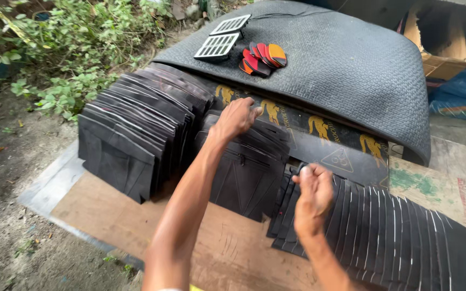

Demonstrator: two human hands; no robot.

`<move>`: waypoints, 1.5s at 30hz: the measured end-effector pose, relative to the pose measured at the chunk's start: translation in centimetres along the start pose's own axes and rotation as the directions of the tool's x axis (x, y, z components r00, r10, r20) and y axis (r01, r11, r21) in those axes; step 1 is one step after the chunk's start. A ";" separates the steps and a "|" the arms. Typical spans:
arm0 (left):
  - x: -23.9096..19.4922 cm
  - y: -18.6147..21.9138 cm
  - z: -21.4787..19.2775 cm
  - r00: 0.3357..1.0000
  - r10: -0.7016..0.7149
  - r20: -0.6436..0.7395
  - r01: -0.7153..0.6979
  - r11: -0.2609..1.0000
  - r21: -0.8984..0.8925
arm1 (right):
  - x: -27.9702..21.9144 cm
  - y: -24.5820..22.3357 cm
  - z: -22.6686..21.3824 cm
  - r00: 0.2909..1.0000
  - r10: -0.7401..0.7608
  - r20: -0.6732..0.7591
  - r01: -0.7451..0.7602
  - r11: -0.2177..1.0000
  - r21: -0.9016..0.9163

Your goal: The person repeatedly rubs the edges of black shoe parts with a small round object. The person picks up each part from a stack, rubs the edges, and places it back on the stack.

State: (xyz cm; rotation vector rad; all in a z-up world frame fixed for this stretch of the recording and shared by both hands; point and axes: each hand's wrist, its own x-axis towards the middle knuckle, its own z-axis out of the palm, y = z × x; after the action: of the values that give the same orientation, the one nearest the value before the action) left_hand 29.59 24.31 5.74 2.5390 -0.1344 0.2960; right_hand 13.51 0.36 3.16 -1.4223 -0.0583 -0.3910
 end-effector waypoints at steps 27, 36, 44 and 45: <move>5.0 -2.3 2.4 0.916 -0.174 0.362 0.088 0.967 0.240 | -4.9 6.0 2.2 0.982 -0.098 -0.161 0.092 0.995 -0.042; -5.6 2.1 -2.7 0.975 0.207 -0.081 -0.215 0.971 -0.103 | 18.8 10.7 2.6 0.968 0.184 0.172 -0.197 0.978 0.062; -24.3 7.2 -1.8 0.827 -0.462 -0.320 0.244 0.808 -0.537 | 22.1 16.4 6.8 0.881 -0.080 0.466 0.273 0.891 -0.362; -25.1 7.2 -1.1 0.782 -0.562 -0.268 0.313 0.727 -0.612 | 22.3 16.6 7.1 0.870 -0.083 0.486 0.281 0.893 -0.351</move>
State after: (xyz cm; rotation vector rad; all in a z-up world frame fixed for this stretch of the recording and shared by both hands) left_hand 3.85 19.75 4.49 1.8003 0.5147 0.5389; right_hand 40.67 3.77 -5.49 -1.9188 -0.5345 -0.2198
